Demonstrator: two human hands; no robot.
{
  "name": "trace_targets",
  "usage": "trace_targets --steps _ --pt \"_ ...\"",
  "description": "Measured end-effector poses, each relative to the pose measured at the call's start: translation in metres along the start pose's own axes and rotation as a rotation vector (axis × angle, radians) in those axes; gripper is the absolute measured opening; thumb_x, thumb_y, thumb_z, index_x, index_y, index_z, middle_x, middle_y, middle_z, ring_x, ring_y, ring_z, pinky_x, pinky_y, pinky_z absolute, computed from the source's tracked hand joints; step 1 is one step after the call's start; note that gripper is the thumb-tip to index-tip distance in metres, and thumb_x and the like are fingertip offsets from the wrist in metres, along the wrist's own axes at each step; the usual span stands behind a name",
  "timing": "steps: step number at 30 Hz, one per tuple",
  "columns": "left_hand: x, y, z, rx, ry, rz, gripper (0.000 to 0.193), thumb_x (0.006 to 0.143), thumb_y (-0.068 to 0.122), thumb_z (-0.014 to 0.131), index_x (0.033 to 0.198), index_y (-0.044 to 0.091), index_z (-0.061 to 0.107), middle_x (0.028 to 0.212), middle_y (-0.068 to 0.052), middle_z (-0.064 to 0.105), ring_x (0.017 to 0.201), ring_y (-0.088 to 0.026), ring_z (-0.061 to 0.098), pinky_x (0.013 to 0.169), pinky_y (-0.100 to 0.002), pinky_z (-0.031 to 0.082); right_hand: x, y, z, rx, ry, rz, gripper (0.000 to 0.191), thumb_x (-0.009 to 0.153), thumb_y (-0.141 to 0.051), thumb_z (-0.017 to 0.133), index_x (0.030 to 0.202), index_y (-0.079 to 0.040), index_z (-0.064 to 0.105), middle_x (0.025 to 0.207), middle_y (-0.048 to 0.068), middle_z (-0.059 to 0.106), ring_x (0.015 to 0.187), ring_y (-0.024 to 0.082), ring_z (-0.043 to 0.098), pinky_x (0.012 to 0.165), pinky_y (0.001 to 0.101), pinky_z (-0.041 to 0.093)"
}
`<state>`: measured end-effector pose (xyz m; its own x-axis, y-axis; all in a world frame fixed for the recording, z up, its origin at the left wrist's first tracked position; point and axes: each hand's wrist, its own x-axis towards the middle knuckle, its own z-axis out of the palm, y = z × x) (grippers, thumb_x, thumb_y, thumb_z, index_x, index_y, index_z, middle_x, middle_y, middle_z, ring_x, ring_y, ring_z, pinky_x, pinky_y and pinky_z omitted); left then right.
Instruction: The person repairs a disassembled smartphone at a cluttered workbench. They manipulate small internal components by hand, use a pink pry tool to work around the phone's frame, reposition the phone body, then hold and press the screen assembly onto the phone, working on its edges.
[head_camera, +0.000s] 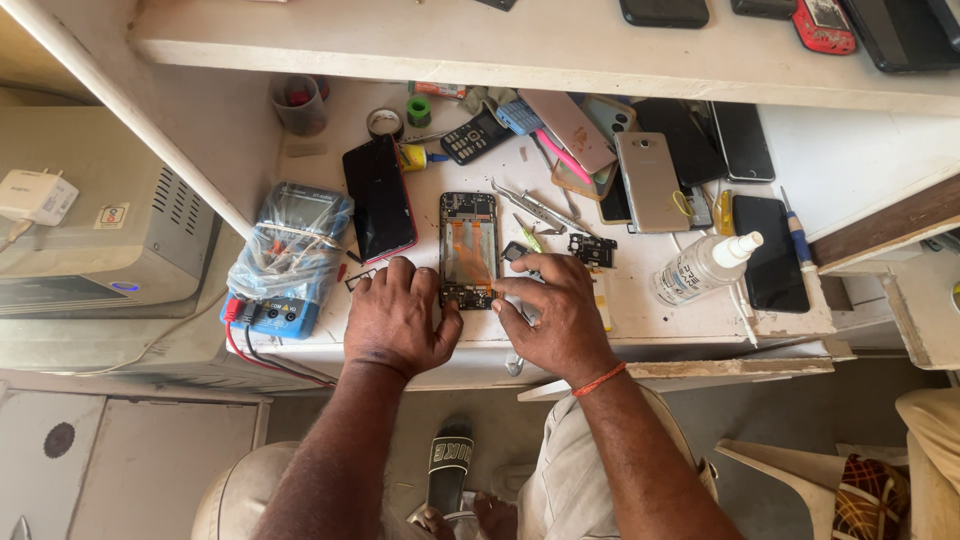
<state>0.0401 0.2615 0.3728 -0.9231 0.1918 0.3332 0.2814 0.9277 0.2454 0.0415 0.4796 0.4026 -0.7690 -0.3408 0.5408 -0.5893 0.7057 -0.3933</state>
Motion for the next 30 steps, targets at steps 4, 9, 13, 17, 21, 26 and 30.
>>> trace_targets --steps 4,9,13,17,21,26,30 --pt "0.001 -0.002 -0.002 0.016 -0.025 0.001 0.035 0.083 0.044 0.063 0.092 0.01 0.062 0.092 -0.013 0.059 0.081 -0.033 0.064 0.077 -0.049 0.049 0.001 -0.001 0.005 -0.006 -0.019 0.032 0.016 0.079 -0.015 0.083 0.095 -0.014 0.08 0.113 0.005 0.066 0.113 0.027 0.06 0.103 0.0426 0.045" --pt "-0.001 -0.005 -0.004 -0.01 -0.026 0.002 0.035 0.083 0.044 0.063 0.092 0.01 0.063 0.091 -0.012 0.06 0.083 -0.032 0.064 0.078 -0.048 0.049 -0.001 -0.001 0.008 -0.02 -0.018 0.054 0.014 0.078 -0.015 0.083 0.092 -0.013 0.081 0.116 0.007 0.067 0.114 0.029 0.059 0.103 0.0429 0.045" --pt "0.0 -0.007 -0.005 -0.002 -0.045 -0.002 0.035 0.083 0.044 0.062 0.093 0.01 0.063 0.091 -0.012 0.06 0.084 -0.032 0.064 0.078 -0.048 0.049 0.0 0.0 0.011 -0.024 -0.022 0.065 0.013 0.078 -0.015 0.083 0.091 -0.013 0.081 0.118 0.007 0.067 0.116 0.029 0.059 0.104 0.0431 0.045" --pt "0.0 -0.009 -0.004 0.003 -0.051 -0.009 0.035 0.083 0.044 0.063 0.092 0.011 0.063 0.092 -0.012 0.06 0.084 -0.032 0.064 0.078 -0.048 0.049 0.001 -0.001 0.015 -0.027 -0.017 0.072 0.013 0.078 -0.015 0.083 0.09 -0.013 0.081 0.118 0.007 0.066 0.117 0.03 0.058 0.105 0.0437 0.044" --pt "0.001 -0.011 -0.001 -0.011 -0.02 0.003 0.035 0.082 0.044 0.063 0.092 0.011 0.063 0.092 -0.011 0.06 0.085 -0.032 0.063 0.077 -0.048 0.048 0.003 0.0 0.018 -0.024 -0.008 0.06 0.013 0.078 -0.014 0.082 0.09 -0.012 0.079 0.12 0.01 0.065 0.118 0.032 0.057 0.106 0.0443 0.044" --pt "0.004 -0.014 0.005 -0.015 -0.017 -0.005 0.035 0.081 0.044 0.063 0.092 0.011 0.062 0.092 -0.011 0.06 0.084 -0.033 0.062 0.077 -0.048 0.048 0.006 0.005 0.024 -0.02 -0.008 0.054 0.012 0.077 -0.014 0.081 0.089 -0.012 0.078 0.121 0.01 0.065 0.119 0.033 0.057 0.106 0.045 0.044" --pt "0.006 -0.018 0.013 -0.013 0.006 0.008 0.035 0.081 0.045 0.064 0.091 0.011 0.062 0.092 -0.011 0.059 0.085 -0.033 0.062 0.076 -0.048 0.048 0.007 0.012 0.031 -0.022 0.005 0.046 0.01 0.077 -0.013 0.079 0.088 -0.013 0.077 0.12 0.009 0.064 0.118 0.033 0.056 0.106 0.0448 0.043"
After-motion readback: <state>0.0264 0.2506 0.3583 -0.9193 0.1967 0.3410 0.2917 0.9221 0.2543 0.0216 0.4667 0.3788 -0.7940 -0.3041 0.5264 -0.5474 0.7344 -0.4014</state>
